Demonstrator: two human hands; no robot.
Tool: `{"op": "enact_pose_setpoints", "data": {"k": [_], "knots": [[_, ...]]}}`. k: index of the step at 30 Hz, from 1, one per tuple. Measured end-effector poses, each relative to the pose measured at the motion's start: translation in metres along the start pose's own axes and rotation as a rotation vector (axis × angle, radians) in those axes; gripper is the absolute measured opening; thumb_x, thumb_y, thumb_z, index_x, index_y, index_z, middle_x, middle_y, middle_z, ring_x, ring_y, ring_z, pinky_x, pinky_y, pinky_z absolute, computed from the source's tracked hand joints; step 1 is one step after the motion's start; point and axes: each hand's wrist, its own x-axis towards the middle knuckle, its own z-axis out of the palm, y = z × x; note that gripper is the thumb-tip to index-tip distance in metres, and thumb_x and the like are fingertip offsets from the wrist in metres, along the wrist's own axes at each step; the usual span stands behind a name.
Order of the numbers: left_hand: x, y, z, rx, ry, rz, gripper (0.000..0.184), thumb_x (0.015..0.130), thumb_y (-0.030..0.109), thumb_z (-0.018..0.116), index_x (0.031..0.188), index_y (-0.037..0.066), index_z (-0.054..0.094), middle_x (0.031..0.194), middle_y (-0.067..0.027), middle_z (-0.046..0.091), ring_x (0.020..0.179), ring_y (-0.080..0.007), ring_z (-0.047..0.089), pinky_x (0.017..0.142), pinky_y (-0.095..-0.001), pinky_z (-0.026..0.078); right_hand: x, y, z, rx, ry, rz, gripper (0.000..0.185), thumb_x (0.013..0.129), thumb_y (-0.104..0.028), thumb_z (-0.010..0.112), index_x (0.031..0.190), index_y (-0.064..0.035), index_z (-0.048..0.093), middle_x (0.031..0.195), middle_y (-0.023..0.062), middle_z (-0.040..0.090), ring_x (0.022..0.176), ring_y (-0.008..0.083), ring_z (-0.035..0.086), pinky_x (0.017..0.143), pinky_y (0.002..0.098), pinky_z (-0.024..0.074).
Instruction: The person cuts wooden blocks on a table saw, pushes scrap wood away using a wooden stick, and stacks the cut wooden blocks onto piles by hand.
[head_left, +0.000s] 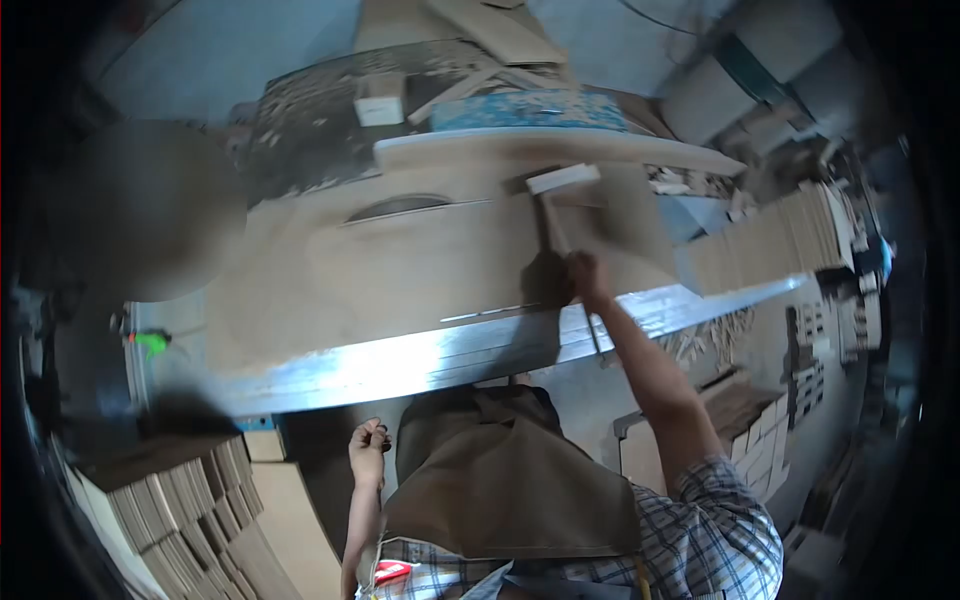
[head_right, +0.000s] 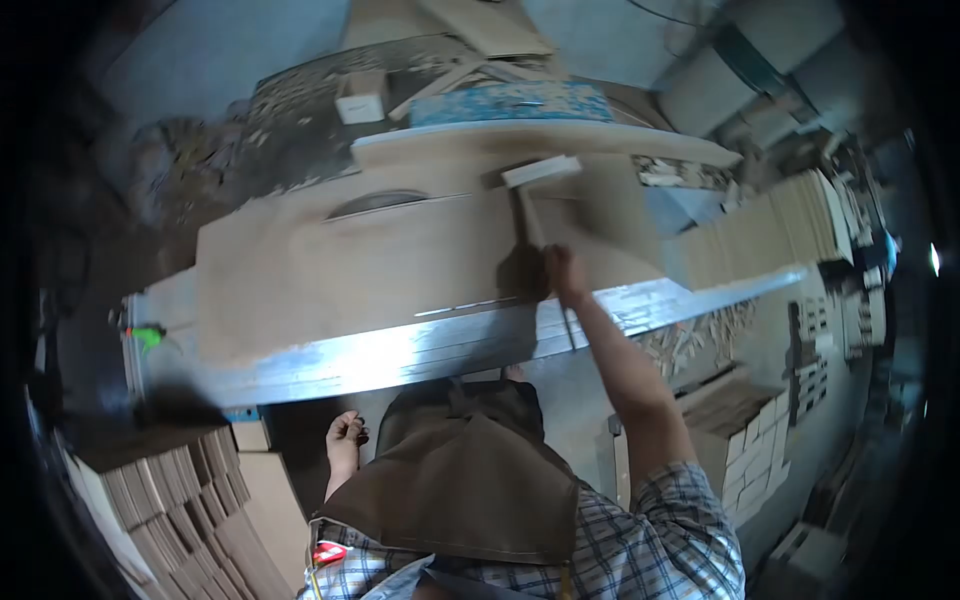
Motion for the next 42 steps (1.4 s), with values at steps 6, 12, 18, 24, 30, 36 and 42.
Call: {"op": "enact_pose_setpoints", "data": {"k": [6, 12, 18, 24, 30, 36, 42], "knots": [[0.013, 0.022, 0.010, 0.001, -0.105, 0.060, 0.015, 0.104, 0.002, 0.059, 0.118, 0.001, 0.063, 0.097, -0.0045, 0.064, 0.078, -0.0126, 0.063, 0.073, -0.0262, 0.052, -0.002, -0.050, -0.115, -0.068, 0.419, 0.196, 0.026, 0.103, -0.022, 0.055, 0.104, 0.0004, 0.069, 0.076, 0.0152, 0.069, 0.058, 0.0260, 0.067, 0.050, 0.0410, 0.0508], [0.009, 0.041, 0.033, 0.031, -0.157, 0.111, 0.010, 0.103, 0.005, 0.063, 0.112, 0.003, 0.068, 0.089, -0.0017, 0.064, 0.076, -0.0103, 0.062, 0.071, -0.0244, 0.051, -0.103, -0.078, 0.001, -0.465, 0.025, -0.186, 0.024, 0.101, -0.022, 0.056, 0.113, -0.0025, 0.066, 0.109, 0.0262, 0.070, 0.101, 0.0446, 0.067, 0.087, 0.0542, 0.0524], [0.007, 0.056, 0.044, 0.119, -0.201, 0.191, 0.021, 0.102, 0.003, 0.064, 0.122, -0.001, 0.067, 0.091, -0.0016, 0.065, 0.077, -0.0091, 0.060, 0.072, -0.0241, 0.051, -0.150, -0.120, 0.159, -0.558, -0.468, -0.773, 0.021, 0.093, -0.021, 0.058, 0.103, -0.0046, 0.067, 0.111, 0.0123, 0.064, 0.112, 0.0312, 0.061, 0.088, 0.0468, 0.0545], [-0.003, 0.047, 0.026, 0.154, -0.228, 0.243, 0.021, 0.101, 0.000, 0.063, 0.122, -0.001, 0.067, 0.095, -0.0014, 0.065, 0.080, -0.0084, 0.059, 0.073, -0.0228, 0.049, -0.154, -0.109, 0.241, -0.546, -0.216, -1.152, 0.016, 0.085, -0.023, 0.059, 0.091, -0.0107, 0.067, 0.099, 0.0061, 0.061, 0.101, 0.0242, 0.058, 0.089, 0.0400, 0.0457], [0.025, 0.018, 0.008, 0.004, -0.387, 0.327, 0.028, 0.104, 0.009, 0.064, 0.131, 0.002, 0.062, 0.087, -0.0025, 0.067, 0.070, -0.0076, 0.056, 0.065, -0.0245, 0.048, -0.157, -0.119, 0.218, -0.578, -0.215, -1.088, 0.027, 0.083, -0.028, 0.065, 0.103, -0.0098, 0.065, 0.101, 0.0045, 0.058, 0.103, 0.0225, 0.055, 0.088, 0.0399, 0.0435], [0.042, 0.107, 0.105, 0.124, -0.675, 0.375, 0.032, 0.107, 0.021, 0.061, 0.132, 0.000, 0.060, 0.091, -0.0064, 0.065, 0.076, -0.0137, 0.060, 0.070, -0.0293, 0.052, -0.154, -0.168, 0.049, -0.371, -0.193, -0.875, 0.023, 0.100, -0.025, 0.057, 0.112, -0.0068, 0.065, 0.108, 0.0099, 0.064, 0.102, 0.0325, 0.061, 0.088, 0.0477, 0.0514], [-0.033, 0.231, 0.315, 0.225, -0.890, 0.268, 0.052, 0.108, 0.034, 0.058, 0.141, -0.005, 0.053, 0.121, -0.0179, 0.069, 0.104, -0.0247, 0.070, 0.095, -0.0362, 0.055, -0.124, -0.267, -0.294, -0.723, 0.687, -1.037, 0.040, 0.081, -0.010, 0.080, 0.119, -0.0073, 0.068, 0.108, 0.0133, 0.068, 0.094, 0.0364, 0.064, 0.078, 0.0414, 0.0540]]}}
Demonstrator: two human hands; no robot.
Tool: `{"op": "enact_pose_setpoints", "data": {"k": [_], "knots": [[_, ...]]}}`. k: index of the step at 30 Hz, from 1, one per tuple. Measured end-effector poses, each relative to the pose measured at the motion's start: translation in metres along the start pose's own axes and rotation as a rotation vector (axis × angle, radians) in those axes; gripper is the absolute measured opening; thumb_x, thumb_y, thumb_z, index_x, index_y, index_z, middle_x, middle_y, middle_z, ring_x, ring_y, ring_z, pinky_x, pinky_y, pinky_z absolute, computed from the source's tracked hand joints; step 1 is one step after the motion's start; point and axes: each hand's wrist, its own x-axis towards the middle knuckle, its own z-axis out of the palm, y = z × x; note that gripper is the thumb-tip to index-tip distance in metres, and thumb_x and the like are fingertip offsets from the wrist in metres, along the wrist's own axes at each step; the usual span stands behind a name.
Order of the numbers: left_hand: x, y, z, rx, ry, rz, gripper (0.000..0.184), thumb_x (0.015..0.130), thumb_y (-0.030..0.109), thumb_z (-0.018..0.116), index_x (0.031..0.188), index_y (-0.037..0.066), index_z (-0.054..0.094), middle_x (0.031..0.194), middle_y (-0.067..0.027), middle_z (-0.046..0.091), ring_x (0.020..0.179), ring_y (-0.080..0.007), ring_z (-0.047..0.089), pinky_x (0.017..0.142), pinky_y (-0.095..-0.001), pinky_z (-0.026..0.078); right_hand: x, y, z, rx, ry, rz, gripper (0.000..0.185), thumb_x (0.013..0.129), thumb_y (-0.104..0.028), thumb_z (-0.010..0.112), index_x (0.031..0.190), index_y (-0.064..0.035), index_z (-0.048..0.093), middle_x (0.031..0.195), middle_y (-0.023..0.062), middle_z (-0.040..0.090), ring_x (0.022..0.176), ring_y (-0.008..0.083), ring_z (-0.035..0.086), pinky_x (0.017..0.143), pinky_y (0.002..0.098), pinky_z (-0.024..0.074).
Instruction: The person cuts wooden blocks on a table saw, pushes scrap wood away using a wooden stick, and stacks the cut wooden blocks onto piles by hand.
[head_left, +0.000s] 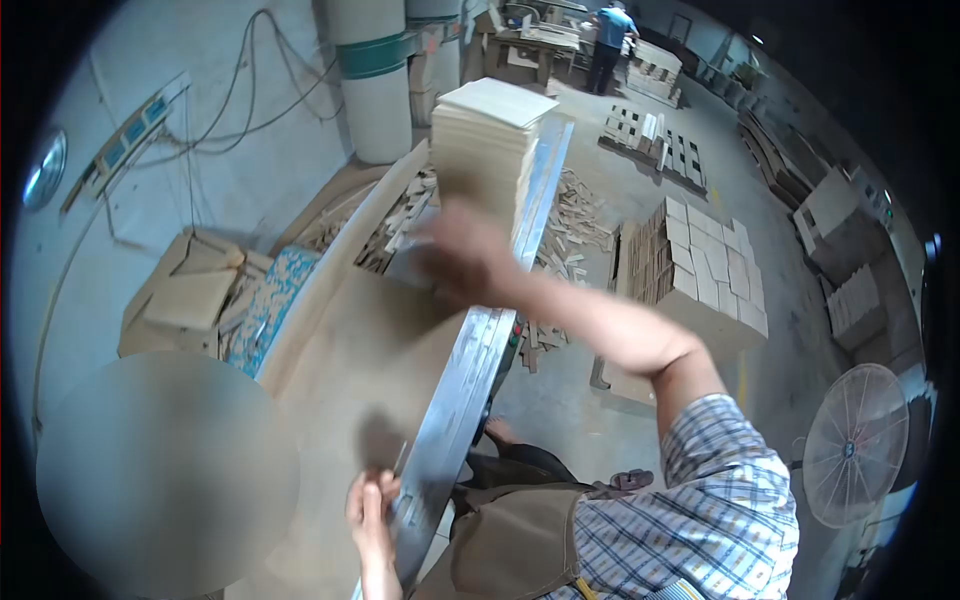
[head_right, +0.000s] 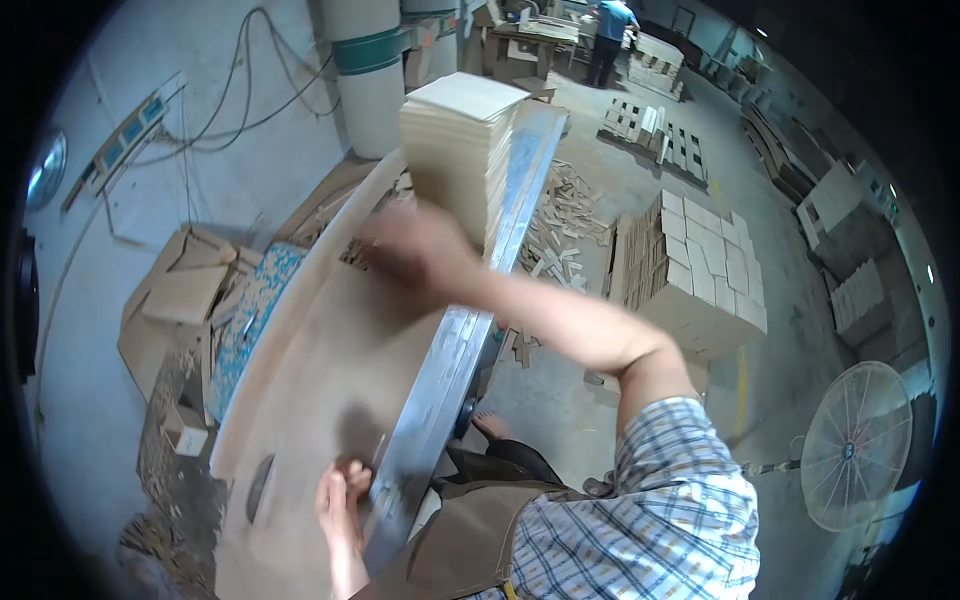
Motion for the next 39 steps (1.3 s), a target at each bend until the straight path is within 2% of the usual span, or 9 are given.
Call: {"op": "enact_pose_setpoints", "data": {"k": [2, 3, 6, 7, 9, 10, 21, 27, 39], "knots": [[0.052, 0.041, 0.053, 0.050, -0.158, 0.006, 0.056, 0.108, 0.037, 0.058, 0.142, -0.006, 0.051, 0.127, -0.0210, 0.068, 0.108, -0.0253, 0.071, 0.095, -0.0367, 0.056, 0.034, 0.081, -0.049, -0.112, 0.116, 0.179, 0.046, 0.080, -0.015, 0.082, 0.121, -0.0037, 0.065, 0.115, 0.0172, 0.065, 0.105, 0.0387, 0.061, 0.091, 0.0451, 0.0521], [0.075, 0.063, 0.084, 0.060, -0.238, 0.020, 0.058, 0.108, 0.039, 0.057, 0.142, -0.006, 0.050, 0.129, -0.0213, 0.067, 0.110, -0.0251, 0.070, 0.097, -0.0368, 0.054, 0.060, 0.124, -0.075, -0.405, 0.206, -0.051, 0.030, 0.083, -0.021, 0.078, 0.104, -0.0051, 0.066, 0.107, 0.0182, 0.065, 0.100, 0.0418, 0.061, 0.087, 0.0499, 0.0517], [0.138, 0.132, 0.184, 0.151, -0.414, 0.020, 0.068, 0.107, 0.048, 0.054, 0.146, -0.008, 0.045, 0.137, -0.0239, 0.062, 0.121, -0.0267, 0.065, 0.103, -0.0385, 0.051, 0.079, 0.243, -0.113, -0.734, -0.192, 0.645, 0.070, 0.091, -0.057, 0.067, 0.129, 0.0016, 0.066, 0.120, 0.0191, 0.067, 0.108, 0.0350, 0.064, 0.088, 0.0422, 0.0507], [0.156, 0.152, 0.218, 0.161, -0.439, 0.023, 0.072, 0.107, 0.050, 0.054, 0.147, -0.009, 0.043, 0.140, -0.0251, 0.059, 0.123, -0.0275, 0.064, 0.104, -0.0392, 0.050, 0.082, 0.248, -0.125, -0.728, -0.183, 0.652, 0.070, 0.091, -0.057, 0.067, 0.129, 0.0016, 0.066, 0.120, 0.0191, 0.067, 0.108, 0.0350, 0.064, 0.088, 0.0422, 0.0507], [0.193, 0.184, 0.276, 0.169, -0.473, 0.021, 0.079, 0.105, 0.055, 0.054, 0.147, -0.011, 0.040, 0.145, -0.0275, 0.054, 0.127, -0.0296, 0.061, 0.106, -0.0406, 0.049, 0.091, 0.261, -0.150, -0.161, -0.744, 1.043, 0.083, 0.087, -0.067, 0.065, 0.131, 0.0035, 0.066, 0.116, 0.0205, 0.070, 0.102, 0.0318, 0.066, 0.084, 0.0426, 0.0509], [0.210, 0.195, 0.301, 0.163, -0.481, 0.013, 0.083, 0.104, 0.057, 0.055, 0.147, -0.012, 0.039, 0.147, -0.0286, 0.052, 0.128, -0.0308, 0.060, 0.106, -0.0411, 0.049, 0.087, 0.266, -0.148, -0.128, -0.656, 1.072, 0.082, 0.084, -0.066, 0.068, 0.124, 0.0056, 0.070, 0.108, 0.0199, 0.072, 0.094, 0.0288, 0.067, 0.081, 0.0430, 0.0510], [0.261, 0.248, 0.427, 0.281, -0.405, -0.056, 0.070, 0.095, 0.060, 0.070, 0.125, -0.003, 0.061, 0.109, -0.0144, 0.063, 0.095, -0.0269, 0.067, 0.088, -0.0404, 0.056, 0.080, 0.293, -0.135, -0.122, -0.742, 0.954, 0.085, 0.085, -0.071, 0.066, 0.107, 0.0108, 0.073, 0.100, 0.0221, 0.073, 0.090, 0.0314, 0.068, 0.080, 0.0424, 0.0517], [0.273, 0.245, 0.423, 0.411, -0.362, -0.075, 0.056, 0.093, 0.058, 0.073, 0.107, 0.004, 0.065, 0.085, -0.0043, 0.063, 0.067, -0.0147, 0.065, 0.054, -0.0262, 0.050, 0.073, 0.298, -0.130, -0.093, -0.702, 0.801, 0.089, 0.083, -0.076, 0.068, 0.099, 0.0105, 0.076, 0.095, 0.0272, 0.073, 0.088, 0.0368, 0.070, 0.078, 0.0454, 0.0529], [0.269, 0.264, 0.414, 0.536, -0.432, -0.055, 0.065, 0.093, 0.061, 0.072, 0.124, 0.004, 0.067, 0.097, -0.0053, 0.069, 0.080, -0.0146, 0.069, 0.070, -0.0254, 0.053, 0.077, 0.268, -0.140, 0.030, -0.686, 0.917, 0.065, 0.088, -0.056, 0.062, 0.118, -0.0006, 0.076, 0.118, 0.0225, 0.073, 0.111, 0.0396, 0.068, 0.096, 0.0446, 0.0529]]}}
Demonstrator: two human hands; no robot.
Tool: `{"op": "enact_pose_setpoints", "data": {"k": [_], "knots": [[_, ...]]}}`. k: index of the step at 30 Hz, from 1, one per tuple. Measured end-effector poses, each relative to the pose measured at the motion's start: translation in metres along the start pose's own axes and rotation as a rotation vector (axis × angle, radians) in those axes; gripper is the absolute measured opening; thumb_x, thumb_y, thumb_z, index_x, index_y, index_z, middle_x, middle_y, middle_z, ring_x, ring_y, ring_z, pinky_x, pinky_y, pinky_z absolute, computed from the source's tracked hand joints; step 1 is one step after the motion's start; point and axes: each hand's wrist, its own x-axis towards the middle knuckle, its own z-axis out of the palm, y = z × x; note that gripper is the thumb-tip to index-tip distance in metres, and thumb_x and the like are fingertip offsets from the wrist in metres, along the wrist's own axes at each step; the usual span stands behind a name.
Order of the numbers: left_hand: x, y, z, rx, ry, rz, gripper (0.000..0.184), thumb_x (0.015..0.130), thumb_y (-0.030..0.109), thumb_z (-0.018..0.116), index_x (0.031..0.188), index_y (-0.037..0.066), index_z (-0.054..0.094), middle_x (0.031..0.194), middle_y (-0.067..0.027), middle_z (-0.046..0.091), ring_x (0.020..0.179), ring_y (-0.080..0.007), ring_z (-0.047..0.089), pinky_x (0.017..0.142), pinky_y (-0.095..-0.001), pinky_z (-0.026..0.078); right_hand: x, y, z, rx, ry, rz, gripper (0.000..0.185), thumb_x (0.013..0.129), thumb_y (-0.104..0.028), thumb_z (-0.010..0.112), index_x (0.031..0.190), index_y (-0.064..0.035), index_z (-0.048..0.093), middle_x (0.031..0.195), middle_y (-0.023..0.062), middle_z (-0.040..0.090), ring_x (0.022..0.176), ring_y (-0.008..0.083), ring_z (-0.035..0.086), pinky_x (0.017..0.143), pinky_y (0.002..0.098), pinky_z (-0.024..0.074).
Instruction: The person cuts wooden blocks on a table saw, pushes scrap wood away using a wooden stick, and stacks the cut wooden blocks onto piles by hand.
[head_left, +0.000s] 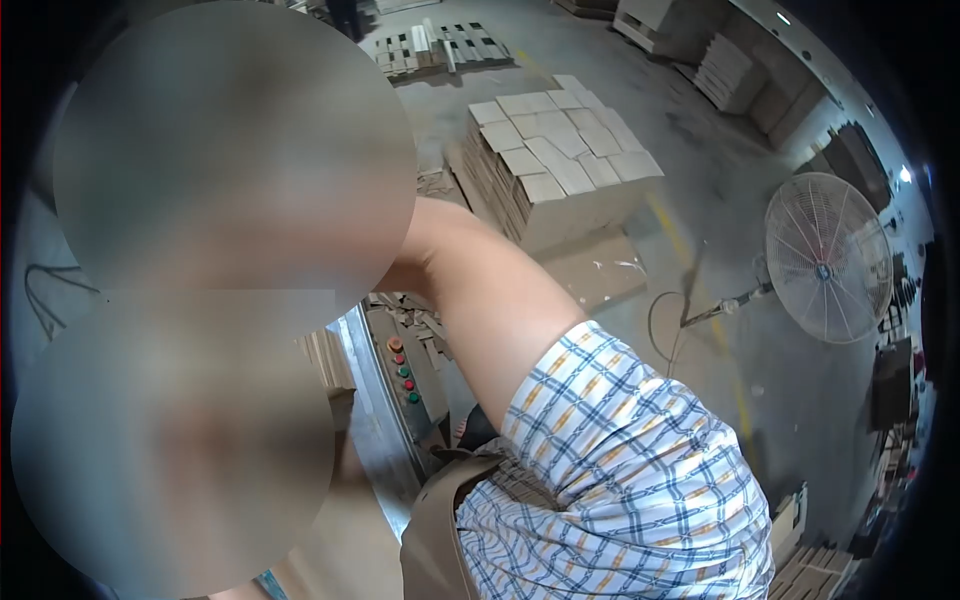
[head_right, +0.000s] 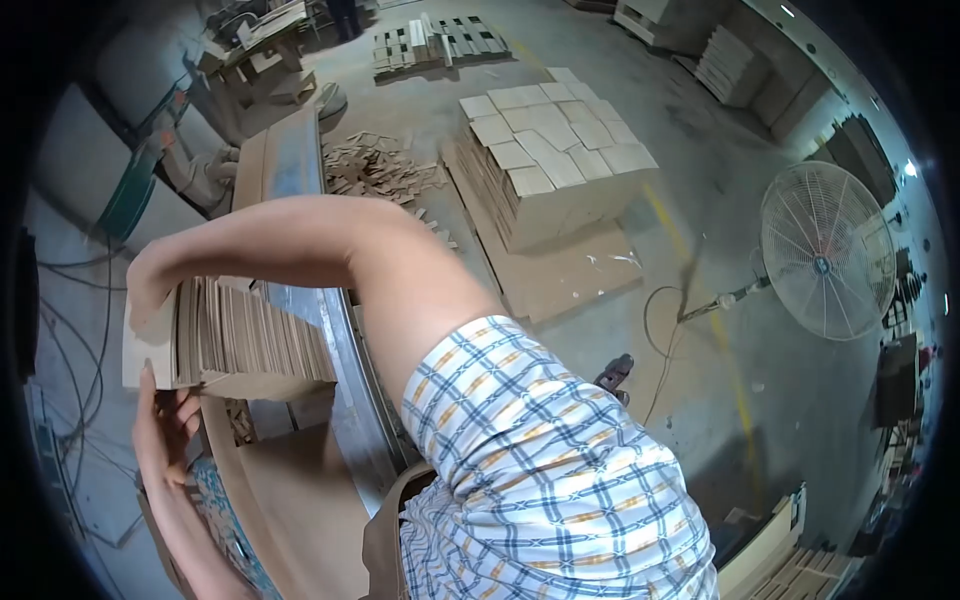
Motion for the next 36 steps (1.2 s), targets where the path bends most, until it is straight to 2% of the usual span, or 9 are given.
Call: {"op": "enact_pose_setpoints", "data": {"k": [8, 15, 20, 24, 26, 27, 28, 31, 36], "knots": [[-0.002, -0.001, -0.002, -0.210, 0.066, 0.146, 0.062, 0.096, 0.043, 0.075, 0.139, 0.002, 0.056, 0.124, -0.0132, 0.068, 0.099, -0.0179, 0.073, 0.074, -0.0284, 0.059, -0.014, -0.010, -0.003, -0.096, 0.120, -0.054, 0.063, 0.088, -0.055, 0.057, 0.113, -0.0010, 0.078, 0.115, 0.0222, 0.074, 0.112, 0.0397, 0.068, 0.096, 0.0443, 0.0526], [-0.048, -0.012, -0.003, -0.539, 0.193, 0.281, 0.059, 0.095, 0.031, 0.073, 0.140, -0.001, 0.053, 0.125, -0.0128, 0.068, 0.104, -0.0217, 0.070, 0.083, -0.0349, 0.059, -0.025, -0.046, 0.007, 0.056, 0.173, -0.086, 0.067, 0.086, -0.056, 0.057, 0.106, 0.0037, 0.077, 0.111, 0.0249, 0.074, 0.108, 0.0396, 0.070, 0.094, 0.0438, 0.0535], [-0.121, -0.055, 0.005, -0.560, 0.481, 0.343, 0.059, 0.096, 0.038, 0.070, 0.141, 0.002, 0.054, 0.133, -0.0138, 0.063, 0.122, -0.0258, 0.061, 0.104, -0.0397, 0.050, -0.049, -0.084, 0.045, 0.361, 0.051, -0.343, 0.067, 0.075, -0.051, 0.078, 0.105, 0.0082, 0.075, 0.108, 0.0283, 0.074, 0.100, 0.0393, 0.072, 0.092, 0.0439, 0.0553], [-0.175, -0.123, 0.006, -0.324, 0.445, 0.514, 0.077, 0.095, 0.048, 0.067, 0.153, 0.003, 0.043, 0.153, -0.0158, 0.050, 0.138, -0.0317, 0.048, 0.116, -0.0486, 0.038, -0.089, -0.093, 0.114, 0.841, -0.285, -0.260, 0.077, 0.075, -0.043, 0.085, 0.122, 0.0138, 0.065, 0.117, 0.0260, 0.071, 0.112, 0.0365, 0.068, 0.094, 0.0427, 0.0543], [-0.176, -0.204, -0.023, -0.720, 0.403, 0.242, 0.063, 0.096, 0.034, 0.067, 0.147, 0.001, 0.049, 0.136, -0.0153, 0.062, 0.122, -0.0293, 0.062, 0.106, -0.0426, 0.049, -0.102, -0.085, 0.166, 1.061, -0.430, -0.272, 0.067, 0.078, -0.037, 0.083, 0.119, 0.0136, 0.066, 0.114, 0.0222, 0.073, 0.105, 0.0301, 0.070, 0.090, 0.0421, 0.0550], [-0.171, -0.246, -0.022, -0.533, 0.372, 0.469, 0.062, 0.097, 0.031, 0.062, 0.147, -0.004, 0.047, 0.139, -0.0192, 0.059, 0.126, -0.0322, 0.058, 0.112, -0.0463, 0.043, -0.117, -0.084, 0.176, 1.103, -0.509, -0.196, 0.060, 0.079, -0.034, 0.082, 0.114, 0.0134, 0.069, 0.108, 0.0208, 0.074, 0.098, 0.0280, 0.072, 0.086, 0.0406, 0.0562], [-0.175, -0.304, -0.044, -0.508, 0.475, 0.132, 0.063, 0.098, 0.027, 0.064, 0.148, -0.006, 0.043, 0.144, -0.0201, 0.055, 0.130, -0.0305, 0.055, 0.113, -0.0460, 0.042, -0.112, -0.079, 0.225, 1.188, -0.518, -0.220, 0.058, 0.079, -0.034, 0.082, 0.111, 0.0132, 0.070, 0.104, 0.0203, 0.075, 0.093, 0.0269, 0.073, 0.083, 0.0398, 0.0569], [-0.200, -0.366, -0.014, -0.719, 0.452, 0.063, 0.063, 0.096, 0.006, 0.068, 0.152, -0.003, 0.039, 0.144, -0.0167, 0.054, 0.130, -0.0244, 0.055, 0.110, -0.0407, 0.043, -0.109, -0.070, 0.310, 0.685, -0.462, -0.178, 0.069, 0.073, -0.043, 0.086, 0.116, 0.0082, 0.067, 0.110, 0.0250, 0.072, 0.104, 0.0352, 0.070, 0.091, 0.0411, 0.0544], [-0.255, -0.458, -0.018, -0.216, 0.941, -0.058, 0.091, 0.091, 0.020, 0.081, 0.158, -0.010, 0.027, 0.144, -0.0235, 0.056, 0.131, -0.0284, 0.056, 0.111, -0.0380, 0.044, -0.090, -0.129, 0.386, 0.079, -0.402, -0.542, 0.086, 0.070, -0.048, 0.086, 0.135, -0.0011, 0.054, 0.123, 0.0218, 0.066, 0.113, 0.0393, 0.067, 0.097, 0.0470, 0.0544]]}}
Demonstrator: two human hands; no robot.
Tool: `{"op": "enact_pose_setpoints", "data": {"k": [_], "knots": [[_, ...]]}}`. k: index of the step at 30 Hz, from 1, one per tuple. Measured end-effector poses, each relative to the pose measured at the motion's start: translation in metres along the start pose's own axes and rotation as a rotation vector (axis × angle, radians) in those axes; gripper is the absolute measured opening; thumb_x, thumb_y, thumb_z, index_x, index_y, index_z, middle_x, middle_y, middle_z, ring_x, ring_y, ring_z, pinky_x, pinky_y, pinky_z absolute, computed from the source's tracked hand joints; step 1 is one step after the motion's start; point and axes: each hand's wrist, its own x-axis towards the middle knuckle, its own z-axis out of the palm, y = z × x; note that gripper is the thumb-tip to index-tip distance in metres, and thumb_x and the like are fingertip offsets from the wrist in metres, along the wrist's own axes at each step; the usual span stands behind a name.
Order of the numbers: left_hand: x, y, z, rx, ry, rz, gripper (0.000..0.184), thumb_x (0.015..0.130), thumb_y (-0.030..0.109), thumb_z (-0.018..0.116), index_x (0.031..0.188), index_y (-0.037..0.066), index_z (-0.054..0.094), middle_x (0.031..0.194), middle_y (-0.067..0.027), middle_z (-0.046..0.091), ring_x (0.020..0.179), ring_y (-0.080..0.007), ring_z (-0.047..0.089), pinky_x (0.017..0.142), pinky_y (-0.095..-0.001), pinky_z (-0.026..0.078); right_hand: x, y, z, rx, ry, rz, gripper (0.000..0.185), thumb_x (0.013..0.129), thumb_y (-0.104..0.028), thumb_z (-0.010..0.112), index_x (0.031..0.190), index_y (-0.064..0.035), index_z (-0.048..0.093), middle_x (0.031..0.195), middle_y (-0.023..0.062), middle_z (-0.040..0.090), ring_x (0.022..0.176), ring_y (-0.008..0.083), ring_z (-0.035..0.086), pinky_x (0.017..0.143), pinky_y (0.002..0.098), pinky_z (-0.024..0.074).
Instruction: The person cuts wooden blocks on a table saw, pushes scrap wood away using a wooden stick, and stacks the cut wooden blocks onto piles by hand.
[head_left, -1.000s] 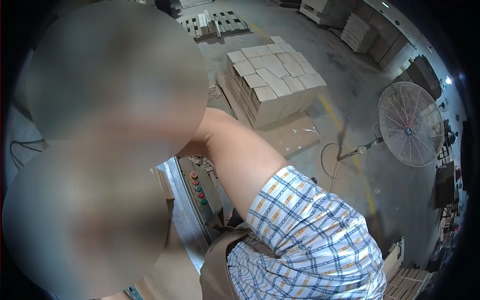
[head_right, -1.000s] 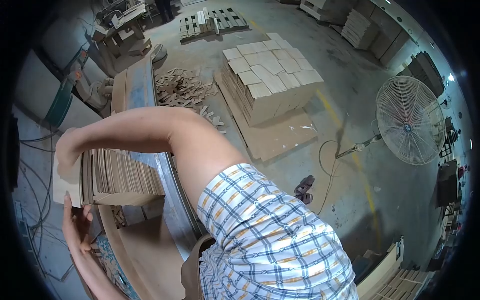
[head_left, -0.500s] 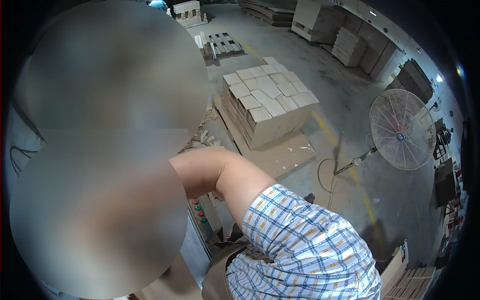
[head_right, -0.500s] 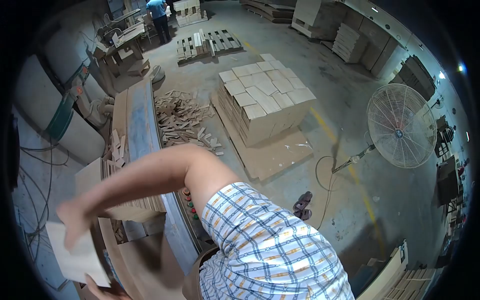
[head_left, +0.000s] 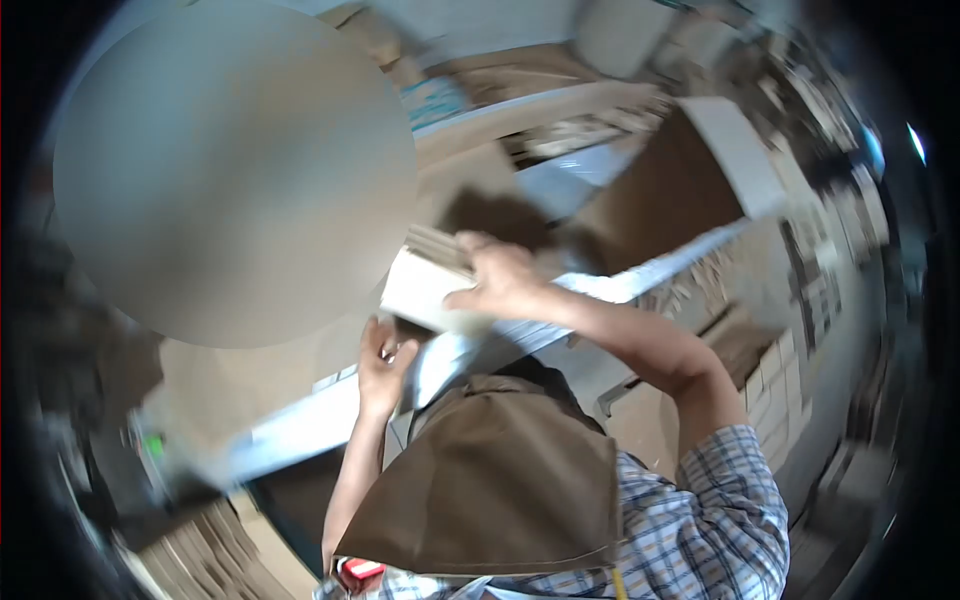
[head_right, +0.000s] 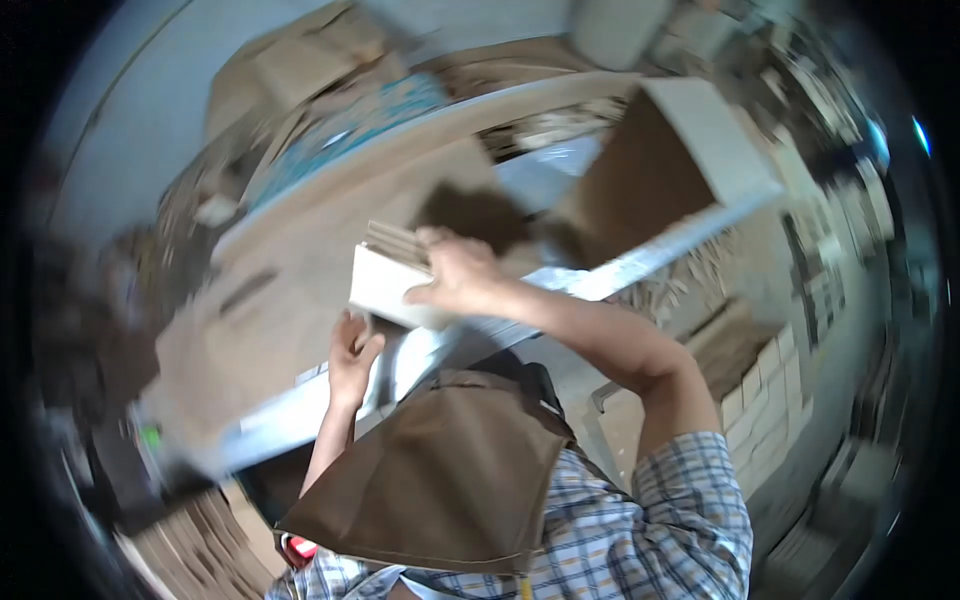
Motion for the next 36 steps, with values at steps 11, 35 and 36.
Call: {"op": "enact_pose_setpoints", "data": {"k": [11, 35, 36], "knots": [[0.021, 0.013, -0.026, 0.197, 0.229, 0.188, 0.105, 0.085, 0.014, 0.083, 0.163, -0.005, 0.014, 0.164, -0.0283, 0.031, 0.153, -0.0372, 0.034, 0.122, -0.0478, 0.034, 0.082, -0.034, 0.050, -0.401, -0.182, -0.572, 0.081, 0.078, -0.034, 0.084, 0.144, -0.0047, 0.046, 0.124, 0.0198, 0.063, 0.114, 0.0365, 0.065, 0.095, 0.0445, 0.0551], [0.051, -0.031, -0.010, 0.015, 0.072, 0.120, 0.093, 0.093, 0.000, 0.072, 0.164, -0.001, 0.011, 0.151, -0.0222, 0.048, 0.143, -0.0276, 0.046, 0.121, -0.0369, 0.034, 0.016, 0.032, 0.150, 0.585, 0.105, -0.019, 0.089, 0.090, -0.009, 0.067, 0.163, 0.0016, 0.019, 0.164, 0.0279, 0.032, 0.153, 0.0367, 0.034, 0.124, 0.0400, 0.0285], [0.053, -0.035, -0.010, 0.001, 0.082, 0.136, 0.091, 0.094, 0.002, 0.073, 0.163, -0.002, 0.014, 0.151, -0.0227, 0.049, 0.142, -0.0279, 0.046, 0.121, -0.0368, 0.035, 0.016, 0.033, 0.147, 0.559, 0.081, -0.028, 0.087, 0.091, -0.009, 0.066, 0.163, 0.0016, 0.019, 0.164, 0.0277, 0.033, 0.153, 0.0370, 0.035, 0.124, 0.0396, 0.0292]]}}
